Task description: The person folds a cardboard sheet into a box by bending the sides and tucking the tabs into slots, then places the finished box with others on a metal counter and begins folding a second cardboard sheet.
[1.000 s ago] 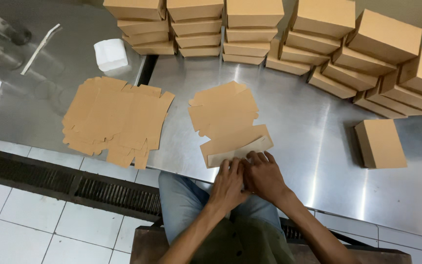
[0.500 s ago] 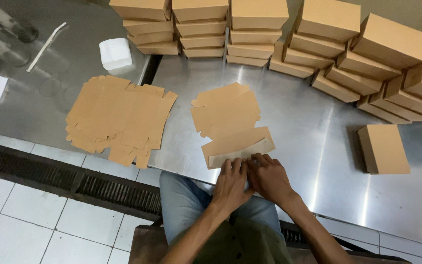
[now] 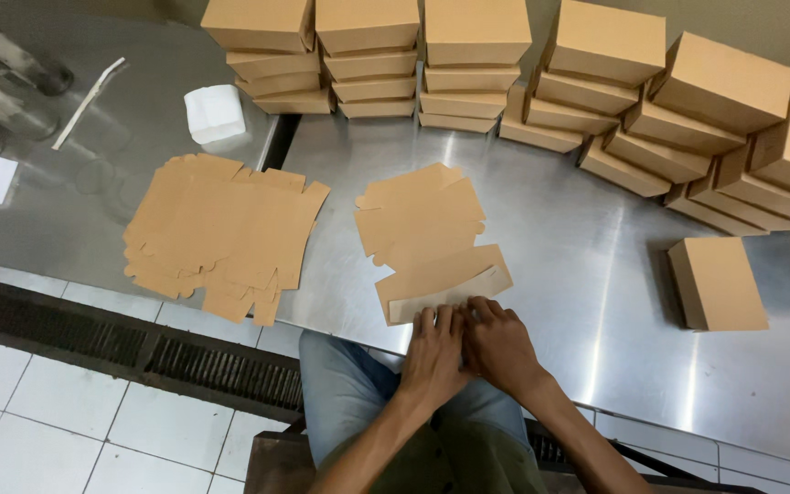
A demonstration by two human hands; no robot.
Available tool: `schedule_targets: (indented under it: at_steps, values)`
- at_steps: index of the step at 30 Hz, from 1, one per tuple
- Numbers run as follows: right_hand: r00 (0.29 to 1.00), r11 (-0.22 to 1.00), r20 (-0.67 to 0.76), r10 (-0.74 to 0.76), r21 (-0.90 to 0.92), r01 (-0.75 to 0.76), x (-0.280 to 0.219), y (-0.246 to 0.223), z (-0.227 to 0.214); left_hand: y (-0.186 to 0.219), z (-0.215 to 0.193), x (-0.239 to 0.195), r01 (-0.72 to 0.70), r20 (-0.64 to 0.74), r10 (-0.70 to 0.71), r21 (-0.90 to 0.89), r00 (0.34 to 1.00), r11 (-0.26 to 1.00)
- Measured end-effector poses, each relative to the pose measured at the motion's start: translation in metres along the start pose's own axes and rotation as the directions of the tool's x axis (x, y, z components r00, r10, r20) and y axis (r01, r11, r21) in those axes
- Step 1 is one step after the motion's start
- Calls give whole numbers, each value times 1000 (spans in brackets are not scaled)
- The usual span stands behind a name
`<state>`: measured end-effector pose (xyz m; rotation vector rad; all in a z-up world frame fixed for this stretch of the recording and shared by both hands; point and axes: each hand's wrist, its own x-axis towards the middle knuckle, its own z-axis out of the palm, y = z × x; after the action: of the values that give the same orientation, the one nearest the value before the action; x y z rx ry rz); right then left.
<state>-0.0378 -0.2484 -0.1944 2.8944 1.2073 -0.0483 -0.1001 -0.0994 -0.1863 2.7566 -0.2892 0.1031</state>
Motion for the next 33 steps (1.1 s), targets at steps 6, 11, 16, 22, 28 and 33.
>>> schedule_targets:
  at_steps: [6,11,16,22,28,33]
  values:
    - [973,998,-228,-16,-67,0,3,-16,1,5,14,-16,37,-77,-17,271,997,962]
    - [983,978,-181,-8,-208,-30,0,-24,16,3,16,-20,28,-99,0,277,995,961]
    - [989,964,-148,-20,-265,-21,-4,-21,13,4,19,-22,40,-132,-5,267,991,963]
    - [989,999,-150,-4,46,11,1,5,-8,3,15,-23,15,-203,24,189,979,982]
    - [994,963,-33,103,254,-91,-4,20,-18,7,7,-18,53,-156,-36,106,987,993]
    - [985,974,-169,29,226,10,-8,18,-9,14,1,-11,87,-146,-56,219,988,972]
